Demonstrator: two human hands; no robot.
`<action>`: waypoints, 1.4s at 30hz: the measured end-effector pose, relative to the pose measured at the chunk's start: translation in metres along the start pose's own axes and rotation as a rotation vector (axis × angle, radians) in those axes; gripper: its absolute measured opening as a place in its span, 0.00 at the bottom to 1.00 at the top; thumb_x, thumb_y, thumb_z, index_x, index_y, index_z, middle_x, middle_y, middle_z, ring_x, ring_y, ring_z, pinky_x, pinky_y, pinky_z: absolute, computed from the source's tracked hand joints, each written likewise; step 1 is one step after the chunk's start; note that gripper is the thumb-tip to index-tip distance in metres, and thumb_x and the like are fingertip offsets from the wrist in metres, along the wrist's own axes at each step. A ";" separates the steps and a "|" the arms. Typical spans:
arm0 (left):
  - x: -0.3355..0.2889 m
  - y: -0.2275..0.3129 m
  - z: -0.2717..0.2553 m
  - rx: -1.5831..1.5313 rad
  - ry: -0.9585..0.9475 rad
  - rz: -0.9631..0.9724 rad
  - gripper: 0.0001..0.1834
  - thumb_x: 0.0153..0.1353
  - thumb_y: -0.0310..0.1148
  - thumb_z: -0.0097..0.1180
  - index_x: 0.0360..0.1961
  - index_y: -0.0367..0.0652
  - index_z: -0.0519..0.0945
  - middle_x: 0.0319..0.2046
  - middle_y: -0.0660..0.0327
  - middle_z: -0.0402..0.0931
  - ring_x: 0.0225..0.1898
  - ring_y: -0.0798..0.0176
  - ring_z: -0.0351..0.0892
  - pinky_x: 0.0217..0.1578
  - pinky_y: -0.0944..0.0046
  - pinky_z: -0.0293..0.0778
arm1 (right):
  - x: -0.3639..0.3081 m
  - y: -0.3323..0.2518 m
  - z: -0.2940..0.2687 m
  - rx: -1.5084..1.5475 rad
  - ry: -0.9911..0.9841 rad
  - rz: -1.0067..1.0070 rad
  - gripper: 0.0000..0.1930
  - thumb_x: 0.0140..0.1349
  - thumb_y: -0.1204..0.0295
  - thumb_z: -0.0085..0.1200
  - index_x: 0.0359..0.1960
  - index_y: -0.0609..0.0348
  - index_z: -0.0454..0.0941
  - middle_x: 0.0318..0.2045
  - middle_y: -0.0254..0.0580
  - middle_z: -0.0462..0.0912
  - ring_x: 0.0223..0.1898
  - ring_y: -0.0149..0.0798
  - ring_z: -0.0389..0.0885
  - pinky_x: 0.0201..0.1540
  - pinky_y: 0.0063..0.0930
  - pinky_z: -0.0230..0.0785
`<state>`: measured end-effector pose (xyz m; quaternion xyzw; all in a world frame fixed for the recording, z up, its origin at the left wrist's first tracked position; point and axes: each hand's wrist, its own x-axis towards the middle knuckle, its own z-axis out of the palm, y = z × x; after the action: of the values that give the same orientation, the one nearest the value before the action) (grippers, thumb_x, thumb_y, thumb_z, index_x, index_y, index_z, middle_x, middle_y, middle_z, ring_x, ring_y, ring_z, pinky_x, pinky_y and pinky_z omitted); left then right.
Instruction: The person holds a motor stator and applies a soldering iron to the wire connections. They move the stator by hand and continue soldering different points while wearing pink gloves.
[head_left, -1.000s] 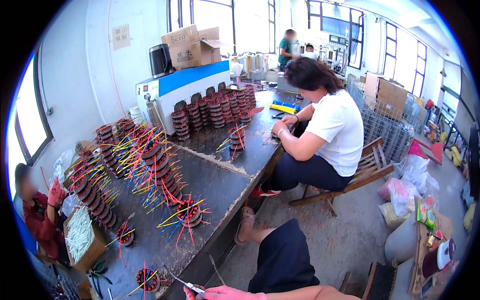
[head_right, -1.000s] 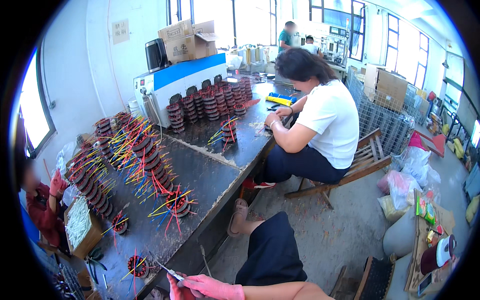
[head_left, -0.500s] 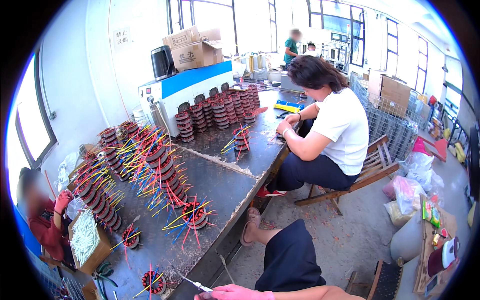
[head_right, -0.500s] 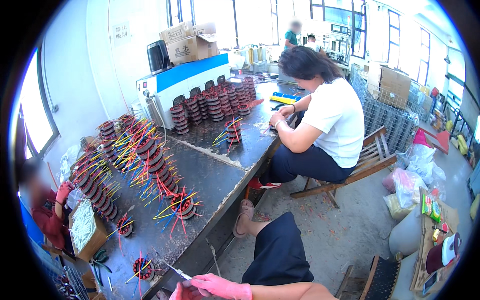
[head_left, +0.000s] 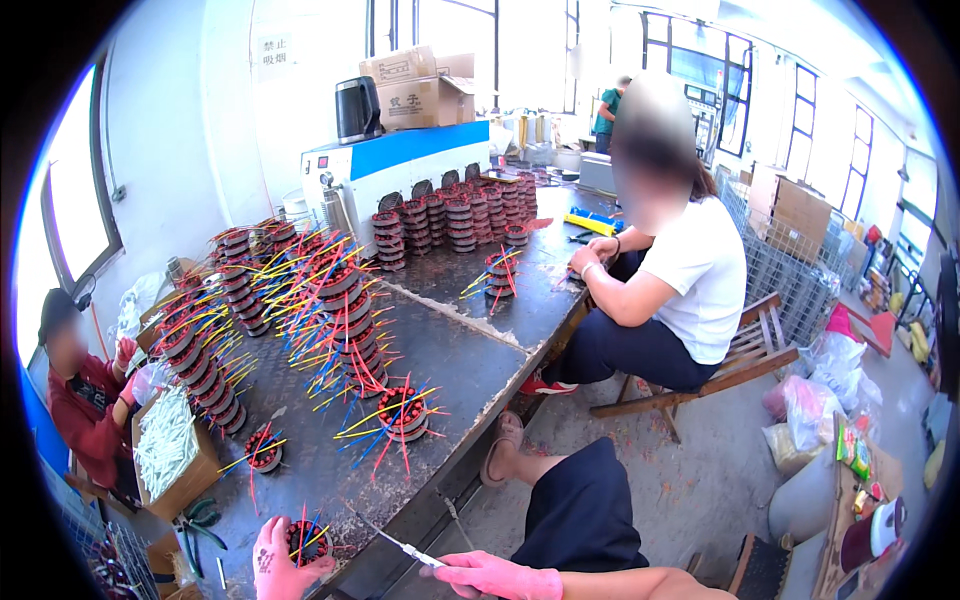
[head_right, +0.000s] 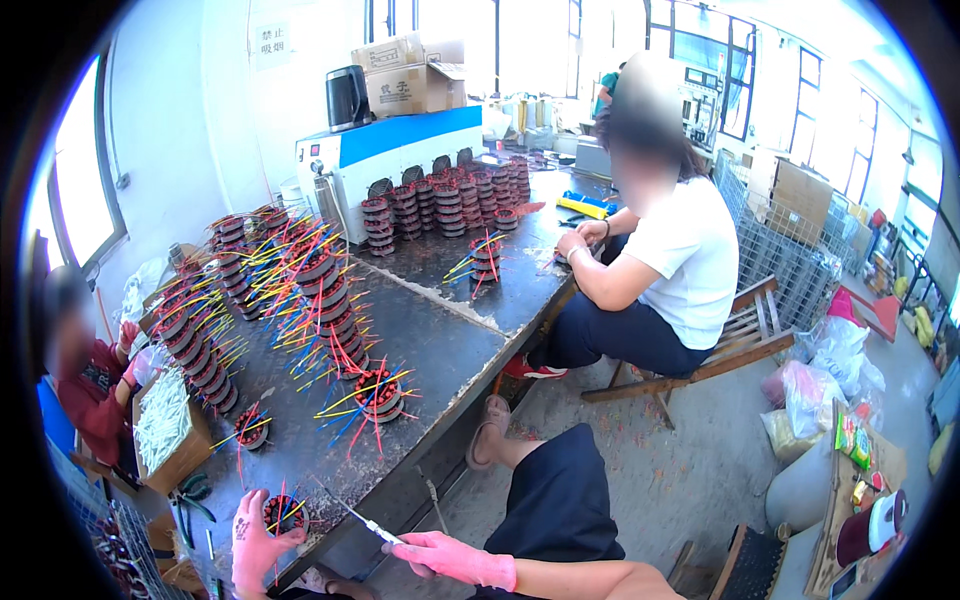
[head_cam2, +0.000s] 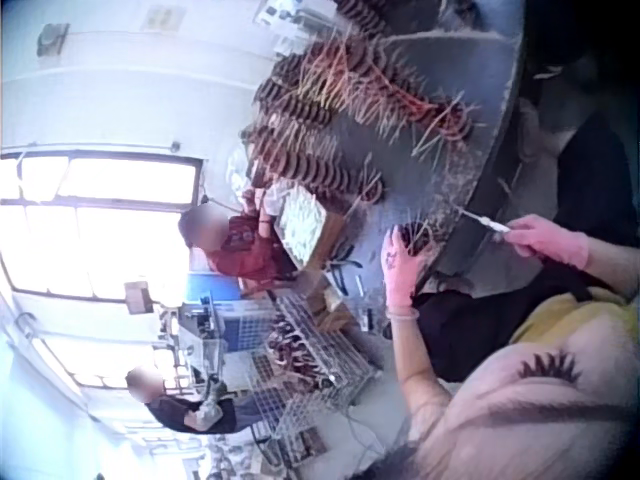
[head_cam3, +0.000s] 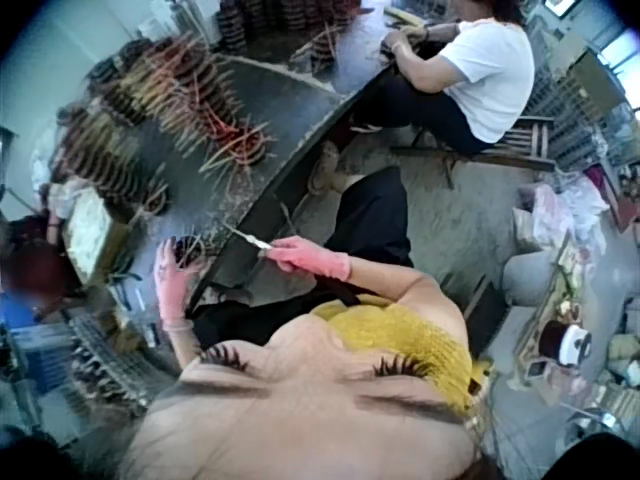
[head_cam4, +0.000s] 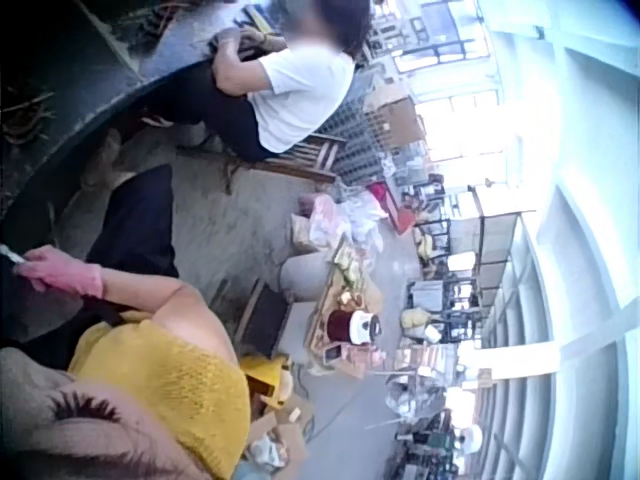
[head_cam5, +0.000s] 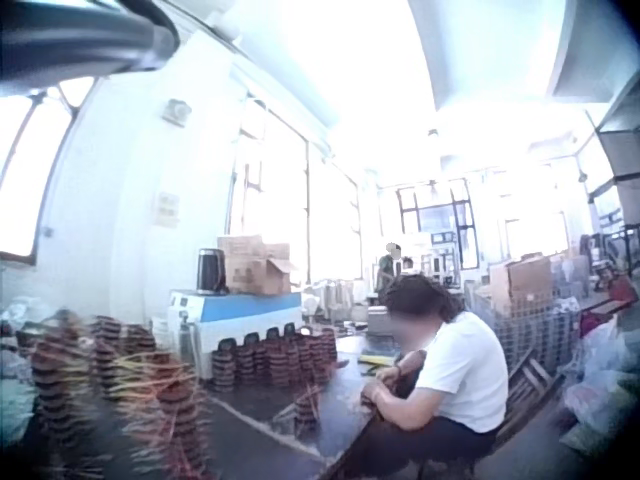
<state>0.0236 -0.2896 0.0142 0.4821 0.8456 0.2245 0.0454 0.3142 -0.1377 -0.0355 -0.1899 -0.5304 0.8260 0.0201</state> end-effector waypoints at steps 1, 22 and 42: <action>0.002 -0.013 0.011 0.082 -0.013 0.002 0.62 0.31 0.55 0.77 0.63 0.28 0.64 0.59 0.41 0.67 0.59 0.40 0.69 0.61 0.50 0.65 | 0.000 0.003 0.000 -0.006 0.003 0.006 0.22 0.73 0.52 0.46 0.58 0.52 0.76 0.18 0.23 0.63 0.21 0.21 0.58 0.24 0.19 0.49; 0.006 -0.040 0.039 0.116 -0.047 -0.057 0.65 0.25 0.52 0.79 0.65 0.32 0.62 0.61 0.43 0.64 0.61 0.40 0.67 0.61 0.51 0.65 | 0.020 0.024 -0.006 -0.018 -0.019 -0.028 0.20 0.74 0.54 0.44 0.53 0.55 0.77 0.17 0.24 0.62 0.21 0.23 0.58 0.25 0.21 0.50; 0.010 -0.004 0.010 0.078 -0.062 -0.027 0.45 0.35 0.52 0.71 0.54 0.37 0.73 0.47 0.48 0.75 0.50 0.45 0.74 0.51 0.54 0.72 | -0.006 -0.030 0.020 -0.152 0.098 0.207 0.20 0.74 0.57 0.45 0.57 0.55 0.77 0.23 0.26 0.75 0.26 0.20 0.71 0.29 0.18 0.59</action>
<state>0.0180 -0.2792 0.0049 0.4789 0.8583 0.1756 0.0560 0.3081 -0.1439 0.0003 -0.2846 -0.5674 0.7708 -0.0541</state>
